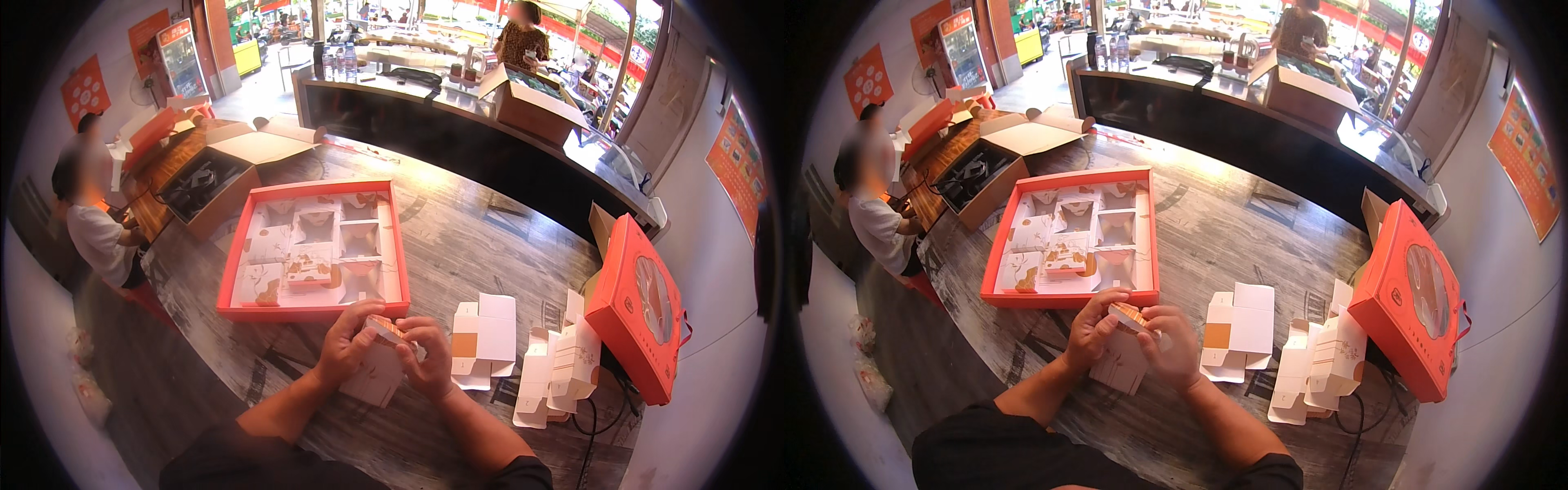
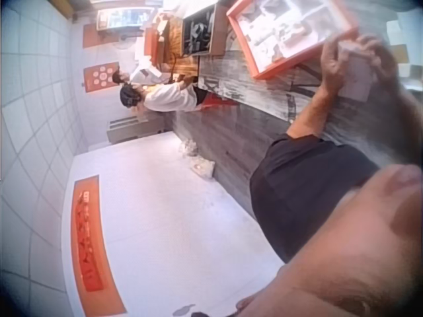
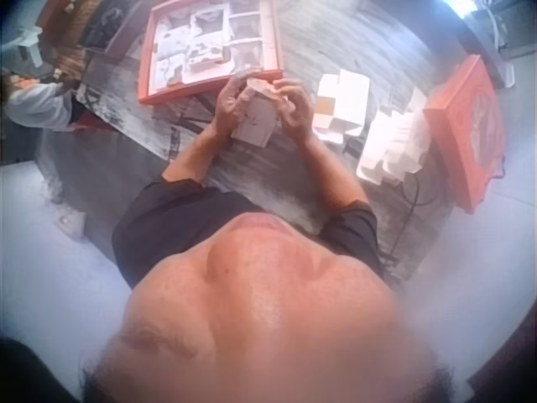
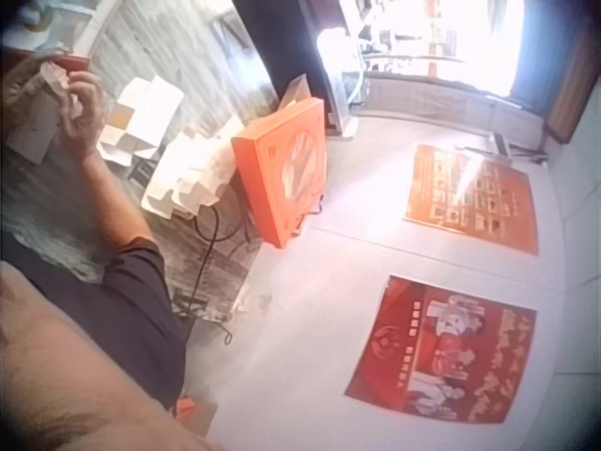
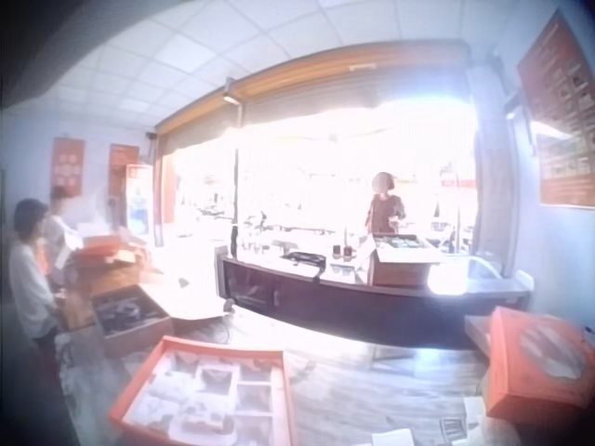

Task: The person folds flat white cardboard pieces into small boxes and places them into a larger red tray with compartments. The person repeats this process multiple times, filling the tray with the assembled boxes.

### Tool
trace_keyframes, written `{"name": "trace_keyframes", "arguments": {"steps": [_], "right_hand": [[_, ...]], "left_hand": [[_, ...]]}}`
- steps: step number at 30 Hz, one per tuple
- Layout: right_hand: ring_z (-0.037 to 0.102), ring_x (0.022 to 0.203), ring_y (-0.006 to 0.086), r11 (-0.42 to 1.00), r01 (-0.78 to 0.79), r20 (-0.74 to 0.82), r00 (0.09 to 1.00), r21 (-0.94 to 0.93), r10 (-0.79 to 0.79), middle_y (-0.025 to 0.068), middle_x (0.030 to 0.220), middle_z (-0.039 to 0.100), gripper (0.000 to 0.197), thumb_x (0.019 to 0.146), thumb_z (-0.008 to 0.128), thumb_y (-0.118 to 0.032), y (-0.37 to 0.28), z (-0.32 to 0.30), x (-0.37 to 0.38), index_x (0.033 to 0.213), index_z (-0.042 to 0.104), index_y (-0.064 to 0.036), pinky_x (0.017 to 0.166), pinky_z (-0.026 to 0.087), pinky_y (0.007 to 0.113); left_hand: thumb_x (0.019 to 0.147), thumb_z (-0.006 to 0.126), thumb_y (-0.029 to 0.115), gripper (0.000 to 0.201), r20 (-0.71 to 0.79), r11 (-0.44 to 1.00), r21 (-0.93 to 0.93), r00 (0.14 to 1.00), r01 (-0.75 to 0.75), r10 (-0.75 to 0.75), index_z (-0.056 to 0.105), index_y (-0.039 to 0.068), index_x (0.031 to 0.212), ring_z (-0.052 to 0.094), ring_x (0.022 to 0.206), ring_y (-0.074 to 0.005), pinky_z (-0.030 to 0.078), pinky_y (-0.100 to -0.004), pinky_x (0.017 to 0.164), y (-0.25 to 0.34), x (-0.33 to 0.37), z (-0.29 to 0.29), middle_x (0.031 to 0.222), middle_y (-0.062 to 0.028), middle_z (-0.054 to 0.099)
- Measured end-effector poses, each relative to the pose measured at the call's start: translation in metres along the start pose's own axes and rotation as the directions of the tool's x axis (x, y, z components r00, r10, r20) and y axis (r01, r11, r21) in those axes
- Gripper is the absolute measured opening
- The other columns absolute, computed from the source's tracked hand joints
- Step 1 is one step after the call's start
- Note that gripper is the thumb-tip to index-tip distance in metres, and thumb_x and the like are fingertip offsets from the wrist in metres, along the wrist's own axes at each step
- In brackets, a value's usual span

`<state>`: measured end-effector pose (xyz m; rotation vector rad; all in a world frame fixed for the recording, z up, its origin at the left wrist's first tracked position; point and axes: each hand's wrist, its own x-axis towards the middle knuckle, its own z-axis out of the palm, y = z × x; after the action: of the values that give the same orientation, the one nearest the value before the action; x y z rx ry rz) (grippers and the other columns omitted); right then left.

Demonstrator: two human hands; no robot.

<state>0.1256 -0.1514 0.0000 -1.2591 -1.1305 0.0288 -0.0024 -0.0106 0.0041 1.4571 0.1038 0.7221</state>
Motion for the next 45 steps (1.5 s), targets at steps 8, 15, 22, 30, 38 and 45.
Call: {"name": "trace_keyframes", "arguments": {"steps": [8, 15, 22, 30, 38, 45], "right_hand": [[0.069, 0.098, 0.0346, 0.999, 0.048, 0.048, 0.998, -0.019, -0.047, 0.0172, 0.109, 0.07, 0.017, 0.087, 0.076, -0.003, -0.005, 0.005, 0.0, 0.098, 0.063, -0.0049, 0.085, 0.056, 0.042], [0.069, 0.098, 0.0338, 0.999, 0.017, 0.055, 0.998, -0.031, -0.016, 0.0177, 0.108, 0.07, 0.013, 0.088, 0.073, -0.002, -0.006, 0.003, 0.001, 0.097, 0.064, -0.0038, 0.085, 0.056, 0.041], [0.062, 0.1, 0.0128, 0.906, -0.261, 0.028, 0.963, 0.334, 0.267, 0.0067, 0.111, 0.068, 0.008, 0.104, 0.062, -0.01, 0.009, 0.003, -0.012, 0.102, 0.064, -0.0023, 0.086, 0.051, 0.027], [0.061, 0.097, 0.01, 0.797, -0.422, 0.074, 0.897, 0.433, 0.435, 0.0032, 0.106, 0.065, 0.013, 0.105, 0.062, -0.015, 0.027, 0.004, -0.013, 0.103, 0.065, -0.0026, 0.088, 0.05, 0.026], [0.056, 0.116, 0.0136, 0.849, -0.308, 0.11, 0.951, 0.43, 0.289, 0.0051, 0.118, 0.061, 0.028, 0.101, 0.064, -0.018, 0.023, 0.005, -0.018, 0.126, 0.06, -0.0053, 0.099, 0.046, 0.03], [0.058, 0.113, 0.0166, 0.726, -0.411, 0.197, 0.91, 0.551, 0.365, 0.0062, 0.115, 0.062, 0.025, 0.098, 0.058, -0.006, 0.025, 0.009, -0.017, 0.122, 0.065, -0.0042, 0.099, 0.049, 0.033]], "left_hand": [[0.098, 0.048, 0.015, 0.032, 0.083, 0.999, 0.023, 0.996, 0.028, -0.03, 0.063, -0.003, 0.12, 0.058, 0.124, -0.0225, 0.044, -0.0388, 0.11, 0.001, -0.001, -0.007, 0.131, -0.0174, 0.061], [0.1, 0.049, 0.014, 0.028, 0.085, 0.998, -0.006, 0.995, 0.06, -0.06, 0.065, -0.001, 0.118, 0.058, 0.124, -0.0236, 0.043, -0.0387, 0.109, 0.001, 0.001, -0.004, 0.13, -0.0168, 0.062], [0.104, 0.054, 0.013, 0.029, 0.127, 0.998, -0.054, 0.992, 0.012, -0.005, 0.06, -0.002, 0.128, 0.059, 0.122, -0.0217, 0.046, -0.0354, 0.106, -0.004, 0.001, 0.003, 0.133, -0.0154, 0.06], [0.1, 0.062, 0.017, 0.035, 0.067, 0.998, -0.031, 0.996, 0.057, -0.055, 0.056, -0.001, 0.129, 0.061, 0.112, -0.0196, 0.048, -0.0342, 0.102, 0.007, -0.001, 0.006, 0.127, -0.0134, 0.062], [0.1, 0.055, 0.015, 0.025, 0.013, 0.999, -0.006, 0.999, -0.045, 0.045, 0.061, -0.002, 0.116, 0.064, 0.108, -0.0231, 0.051, -0.0372, 0.099, -0.009, 0.0, -0.003, 0.118, -0.0176, 0.066], [0.098, 0.056, 0.009, 0.015, -0.061, 0.999, 0.045, 0.998, -0.003, 0.006, 0.063, 0.0, 0.109, 0.062, 0.093, -0.0158, 0.051, -0.0305, 0.086, -0.001, -0.003, 0.003, 0.105, -0.0104, 0.067]]}}
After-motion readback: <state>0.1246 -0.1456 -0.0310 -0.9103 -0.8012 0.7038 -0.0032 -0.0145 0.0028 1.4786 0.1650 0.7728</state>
